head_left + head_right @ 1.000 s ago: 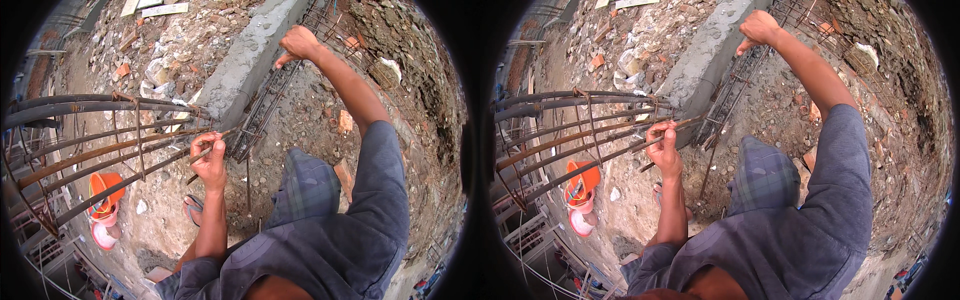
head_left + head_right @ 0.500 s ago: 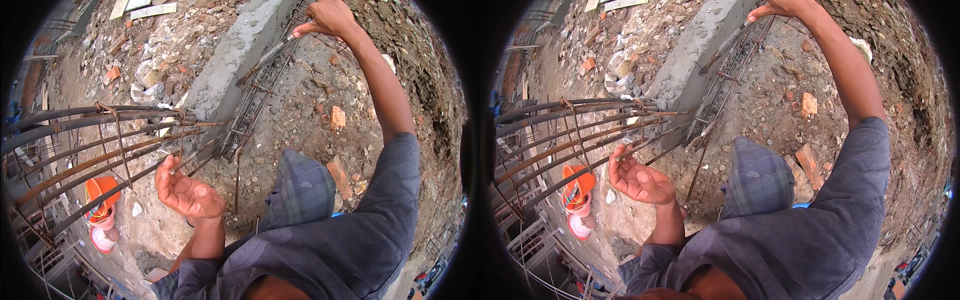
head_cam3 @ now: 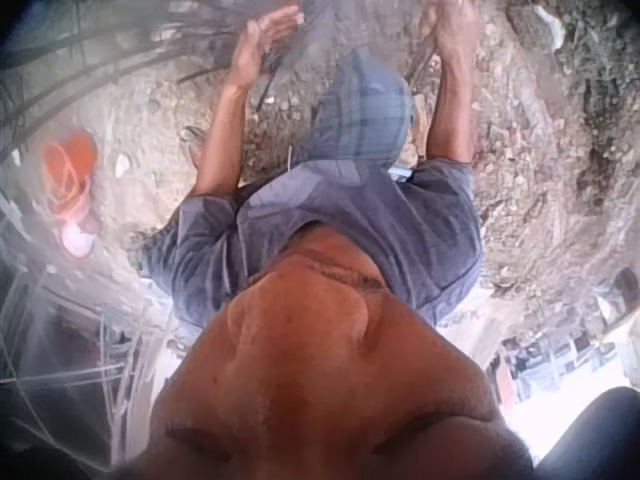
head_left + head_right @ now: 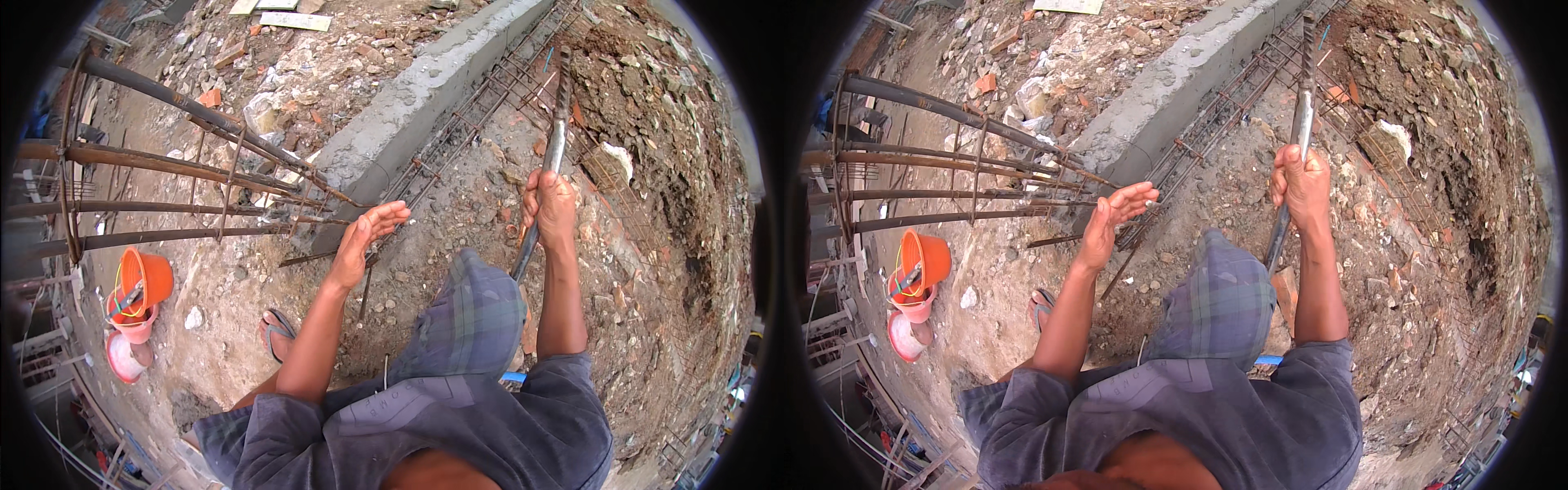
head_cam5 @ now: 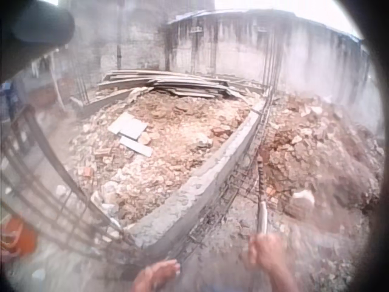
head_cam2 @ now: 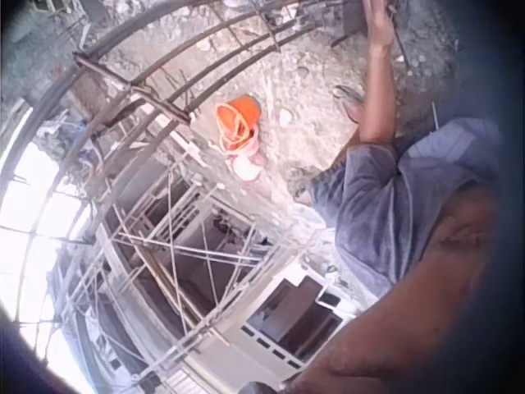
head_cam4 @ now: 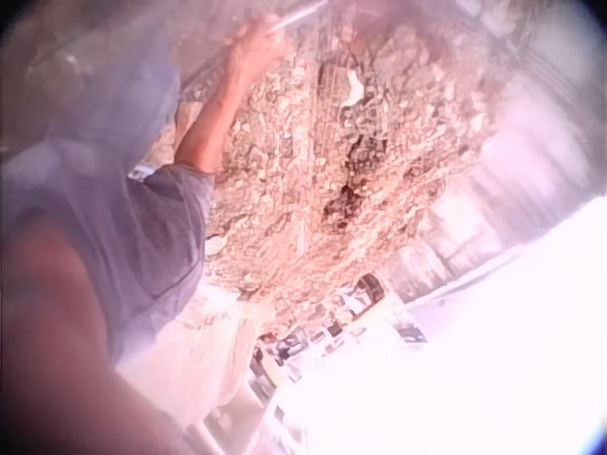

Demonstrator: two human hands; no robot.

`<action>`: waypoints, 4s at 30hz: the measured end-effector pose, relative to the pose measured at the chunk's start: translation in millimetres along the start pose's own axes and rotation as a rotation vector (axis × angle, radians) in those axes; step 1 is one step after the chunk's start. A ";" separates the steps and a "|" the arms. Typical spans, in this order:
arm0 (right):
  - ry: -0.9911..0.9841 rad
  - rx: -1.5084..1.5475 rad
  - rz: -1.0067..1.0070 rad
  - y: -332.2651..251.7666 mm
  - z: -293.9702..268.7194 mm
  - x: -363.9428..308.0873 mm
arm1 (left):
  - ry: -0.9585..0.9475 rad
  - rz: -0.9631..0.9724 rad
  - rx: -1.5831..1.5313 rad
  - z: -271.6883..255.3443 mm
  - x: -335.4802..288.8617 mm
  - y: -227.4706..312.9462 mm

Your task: The person assembles a rebar cage by hand, bending and tying steel bars together at a construction site. They use pliers to secure wire ties around intersecting bars, forming a grid-like structure.

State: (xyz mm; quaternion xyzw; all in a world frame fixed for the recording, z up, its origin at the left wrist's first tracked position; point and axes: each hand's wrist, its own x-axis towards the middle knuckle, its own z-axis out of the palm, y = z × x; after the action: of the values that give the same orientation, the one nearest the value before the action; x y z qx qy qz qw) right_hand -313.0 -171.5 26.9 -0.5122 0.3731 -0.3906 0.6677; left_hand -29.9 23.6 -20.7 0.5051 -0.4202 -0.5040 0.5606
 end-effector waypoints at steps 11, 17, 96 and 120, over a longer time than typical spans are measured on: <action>-0.460 0.396 -0.635 -147.3 160.7 2.2 | -0.126 -0.254 -0.068 -17.0 22.0 -25.9; -0.467 0.206 -0.608 -153.5 190.2 0.0 | -0.131 -0.299 -0.108 -18.9 31.3 -39.7; 1.168 -0.729 -0.554 -111.8 188.0 76.9 | -0.326 -0.382 -0.017 27.8 134.9 -119.9; 0.926 -0.814 -0.018 -56.8 73.9 287.5 | -0.044 -0.649 0.037 31.4 163.8 -93.5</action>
State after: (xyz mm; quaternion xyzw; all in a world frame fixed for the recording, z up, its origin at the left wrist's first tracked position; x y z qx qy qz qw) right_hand -134.8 -412.0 68.6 -0.5064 0.7390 -0.4044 0.1842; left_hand -51.1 -141.2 -115.1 0.6118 -0.2586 -0.6594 0.3521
